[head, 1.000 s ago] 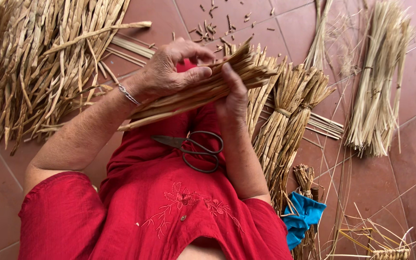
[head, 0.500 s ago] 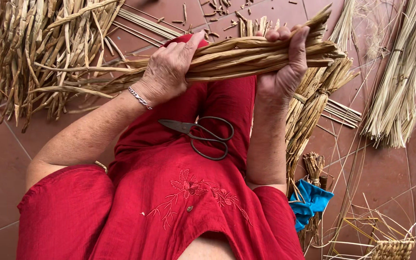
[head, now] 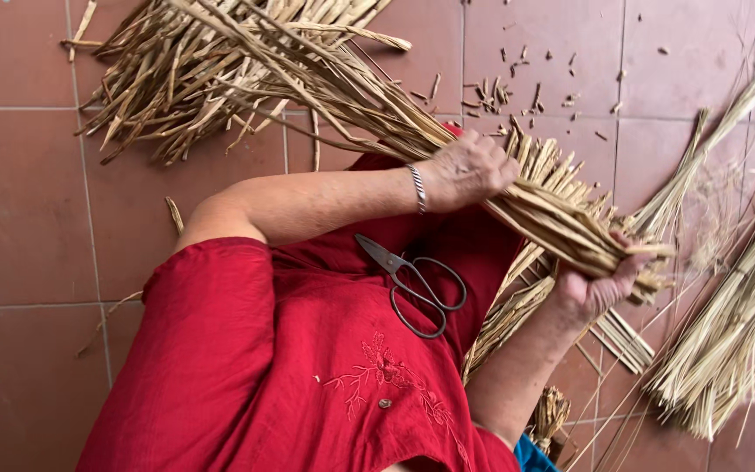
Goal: The person sits on a tiled floor sorting through bundles of dried plant stalks. They pick up stalks, trim off ends and unwanted pieces with scissors, strip loose fragments by hand, and set the cleaned stalks into separate piles while discarding trimmings on the floor.
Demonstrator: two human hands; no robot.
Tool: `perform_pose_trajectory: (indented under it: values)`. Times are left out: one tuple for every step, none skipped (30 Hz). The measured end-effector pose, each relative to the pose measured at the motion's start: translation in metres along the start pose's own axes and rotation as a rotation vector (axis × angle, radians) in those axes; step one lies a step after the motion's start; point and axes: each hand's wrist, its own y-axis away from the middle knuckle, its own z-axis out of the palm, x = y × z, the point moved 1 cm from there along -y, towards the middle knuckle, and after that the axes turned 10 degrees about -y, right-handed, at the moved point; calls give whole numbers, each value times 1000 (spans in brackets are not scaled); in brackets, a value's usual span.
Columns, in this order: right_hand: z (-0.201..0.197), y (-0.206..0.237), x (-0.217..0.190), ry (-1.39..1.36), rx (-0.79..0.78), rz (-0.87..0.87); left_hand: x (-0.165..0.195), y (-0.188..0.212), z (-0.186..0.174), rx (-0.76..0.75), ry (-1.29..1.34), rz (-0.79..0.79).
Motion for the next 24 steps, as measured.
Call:
perform_pose_trajectory:
  values:
    - [-10, -3, -5, 26, 27, 13, 3, -2, 1, -2, 37, -7]
    - [-19, -5, -12, 38, -24, -13, 8, -4, 3, -6, 76, -14]
    - [-27, -9, -18, 49, -75, -40, 13, -5, 4, -8, 118, -18]
    - [-34, -13, -26, 60, -128, -69, 18, -6, 3, 2, 107, -14]
    - [-40, -16, -33, 15, -135, -57, 21, -6, 2, 13, 95, -8]
    - [-45, -20, -39, -31, -141, -44, 23, -4, 0, 22, 82, -3]
    - [-49, -21, -45, -77, -145, -32, 22, -1, -2, 78, 93, -14]
    - [-52, -22, -52, -119, -139, -21, 20, 3, -4, 135, 105, -24]
    - [-52, -22, -58, -163, -134, -9, 17, 8, -6, 193, 114, -33]
    - [-53, -22, -63, -208, -128, 2, 11, 13, -7, 181, 73, -38]
    - [-53, -21, -69, -190, -107, -16, 4, 18, -6, 170, 35, -41]
    - [-53, -20, -75, -174, -87, -36, -2, 23, -6, 158, -3, -42]
    - [-52, -20, -80, -162, -69, -57, -7, 26, -5, 188, 11, -29]
    - [-51, -19, -84, -141, -113, -22, -11, 28, -4, 218, 27, -17]
    - [-51, -18, -87, -117, -154, 13, -13, 29, -3, 247, 46, -8]
    - [-51, -17, -88, -93, -195, 48, -15, 29, 0, 230, 32, 7]
    - [-52, -18, -88, -90, -165, 26, -16, 28, 3, 213, 17, 23]
    - [-52, -18, -88, -85, -134, 5, -16, 27, 5, 197, 2, 38]
    - [-52, -19, -88, -80, -103, -15, -16, 26, 7, 181, 7, 40]
    - [-52, -19, -87, -96, -77, -33, -17, 25, 9, 166, 10, 43]
    - [-51, -19, -88, -112, -51, -50, -18, 23, 9, 150, 11, 47]
    - [-48, -19, -88, -128, -25, -66, -20, 21, 8, 156, 17, 52]
    - [-46, -18, -91, -117, -46, -94, -21, 20, 5, 162, 22, 56]
    - [-43, -17, -95, -105, -68, -120, -23, 19, 0, 167, 27, 58]
